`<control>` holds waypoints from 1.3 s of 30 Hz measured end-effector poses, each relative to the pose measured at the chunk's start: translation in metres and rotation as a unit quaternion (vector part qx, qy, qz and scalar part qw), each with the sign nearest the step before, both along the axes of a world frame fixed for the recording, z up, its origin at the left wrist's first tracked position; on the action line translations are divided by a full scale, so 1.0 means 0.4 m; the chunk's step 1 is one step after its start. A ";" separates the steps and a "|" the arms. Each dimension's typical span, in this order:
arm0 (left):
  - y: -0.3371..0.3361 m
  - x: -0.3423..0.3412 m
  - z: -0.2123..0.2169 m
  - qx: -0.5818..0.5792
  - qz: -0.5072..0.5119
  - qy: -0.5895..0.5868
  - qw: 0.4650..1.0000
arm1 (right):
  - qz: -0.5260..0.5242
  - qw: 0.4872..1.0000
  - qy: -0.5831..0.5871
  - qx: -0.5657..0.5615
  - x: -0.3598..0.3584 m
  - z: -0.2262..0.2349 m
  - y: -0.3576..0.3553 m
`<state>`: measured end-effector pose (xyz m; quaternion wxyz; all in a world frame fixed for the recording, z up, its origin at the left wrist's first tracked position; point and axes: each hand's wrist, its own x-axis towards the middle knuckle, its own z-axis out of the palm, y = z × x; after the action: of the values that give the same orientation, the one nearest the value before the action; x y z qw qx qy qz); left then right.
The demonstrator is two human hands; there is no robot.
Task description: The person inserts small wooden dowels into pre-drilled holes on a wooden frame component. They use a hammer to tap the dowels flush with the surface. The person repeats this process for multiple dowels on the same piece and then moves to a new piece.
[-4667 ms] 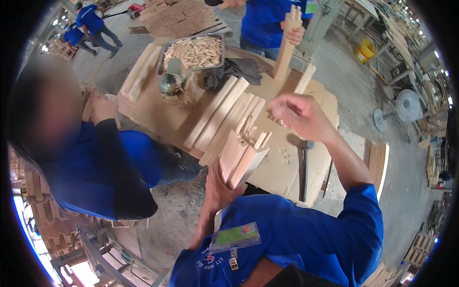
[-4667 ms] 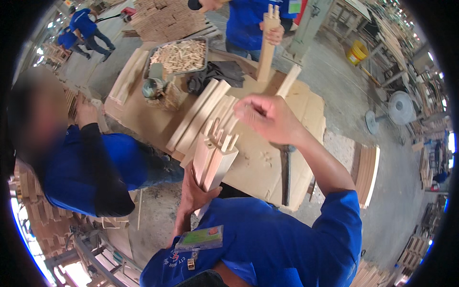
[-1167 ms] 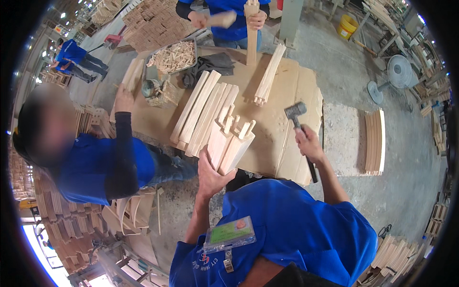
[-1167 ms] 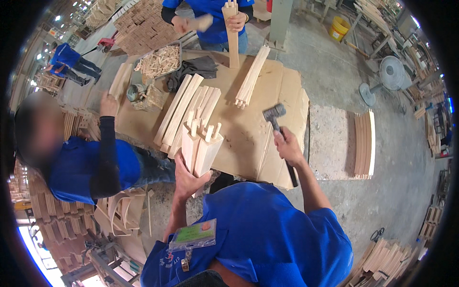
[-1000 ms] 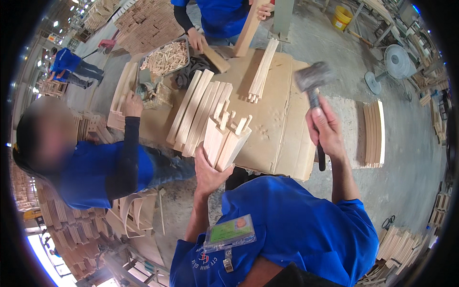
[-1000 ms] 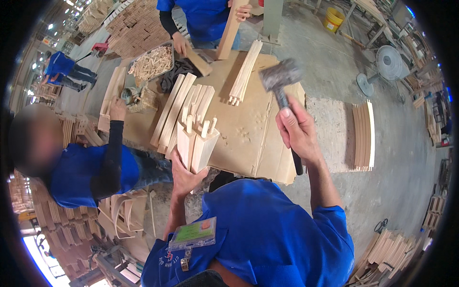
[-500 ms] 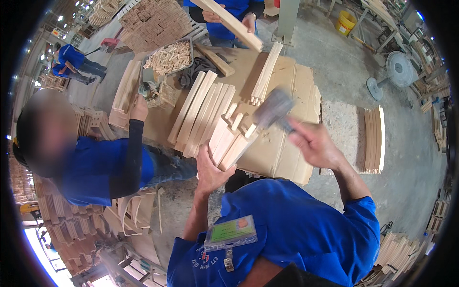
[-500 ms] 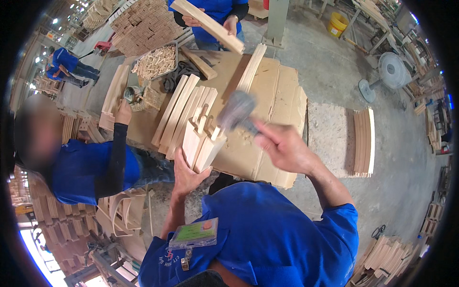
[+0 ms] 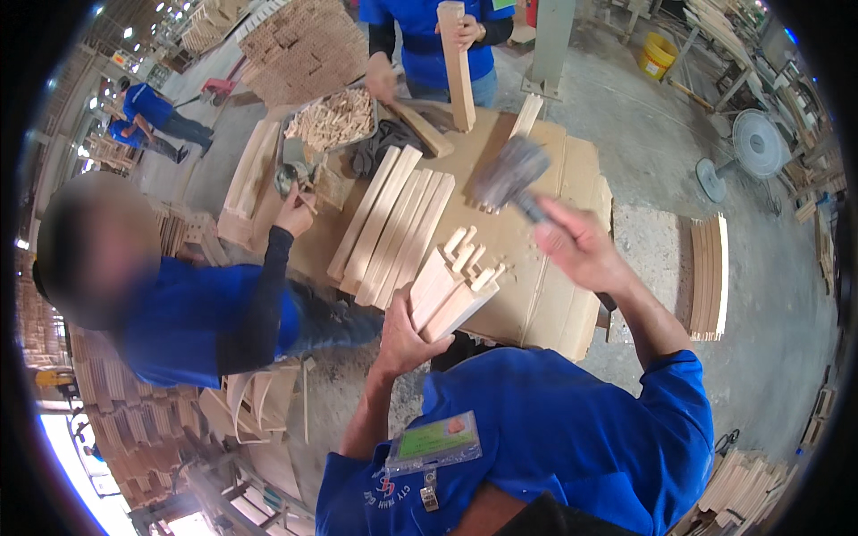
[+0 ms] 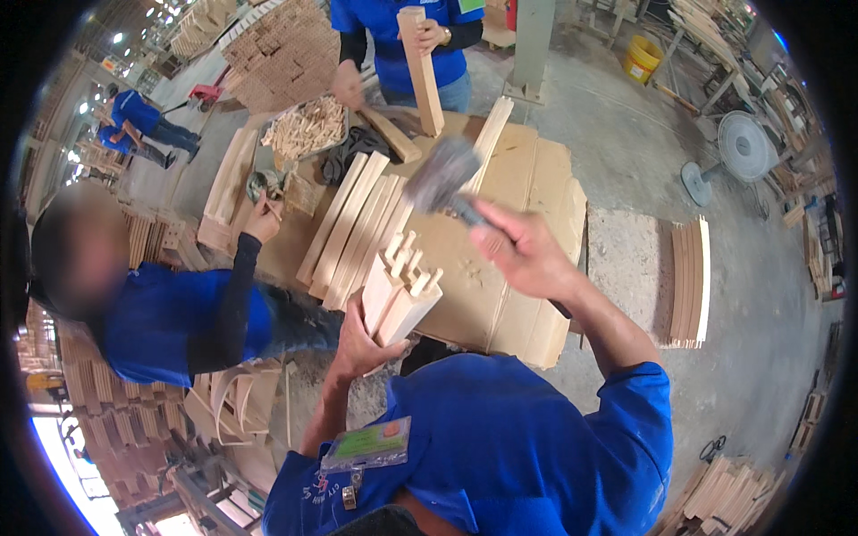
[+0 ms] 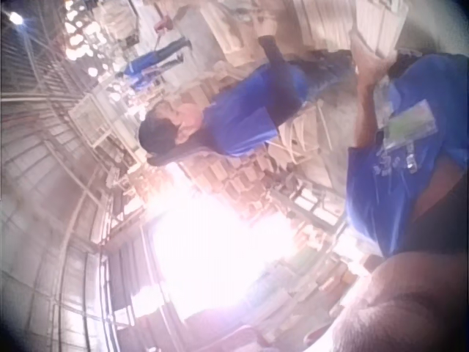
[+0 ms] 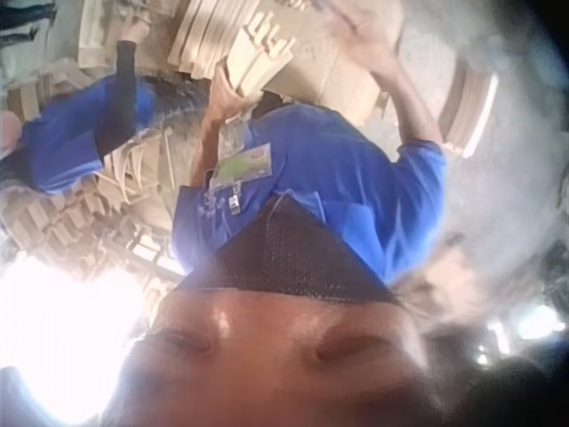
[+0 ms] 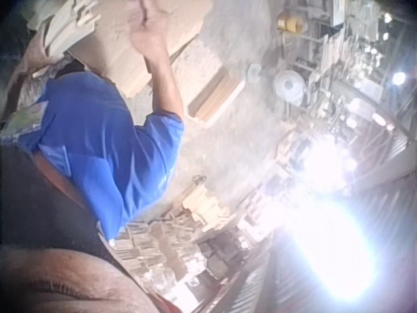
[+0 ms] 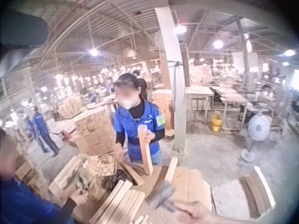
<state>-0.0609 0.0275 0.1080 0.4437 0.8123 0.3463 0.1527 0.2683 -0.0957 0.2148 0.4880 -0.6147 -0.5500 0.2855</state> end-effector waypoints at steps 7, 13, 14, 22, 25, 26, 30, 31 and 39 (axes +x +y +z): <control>0.013 0.027 0.037 -0.060 -0.013 -0.035 0.998 | 0.027 0.995 -0.061 0.075 0.006 -0.012 0.010; 0.014 0.035 0.021 -0.101 -0.018 -0.061 0.993 | 0.009 0.991 0.118 0.063 0.042 0.008 -0.008; 0.018 0.034 0.018 -0.094 -0.016 -0.058 0.994 | -0.013 0.980 0.188 0.069 0.044 0.047 -0.016; 0.021 0.035 0.013 -0.084 -0.032 -0.057 0.994 | 0.081 0.994 -0.061 0.036 0.057 0.031 -0.011; 0.036 0.040 0.022 -0.070 -0.032 -0.054 0.996 | 0.027 0.986 0.159 0.053 0.068 0.036 -0.015; 0.039 0.041 0.025 -0.069 -0.035 -0.052 0.996 | 0.033 0.988 0.141 0.060 0.065 0.033 -0.012; 0.051 0.045 0.018 -0.053 -0.051 -0.034 0.997 | 0.081 0.989 -0.105 0.057 0.042 -0.042 0.010; 0.061 0.036 0.013 -0.046 -0.054 -0.023 0.997 | 0.067 0.993 -0.077 0.059 0.039 -0.079 0.015; 0.163 0.024 0.080 -0.161 -0.083 -0.089 0.979 | -0.189 0.966 -0.163 -0.073 0.014 -0.421 -0.033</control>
<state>-0.0511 0.0929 0.1401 0.6091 0.7393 0.2567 0.1289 0.2740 -0.1090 0.0462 0.3901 -0.7798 -0.4739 0.1235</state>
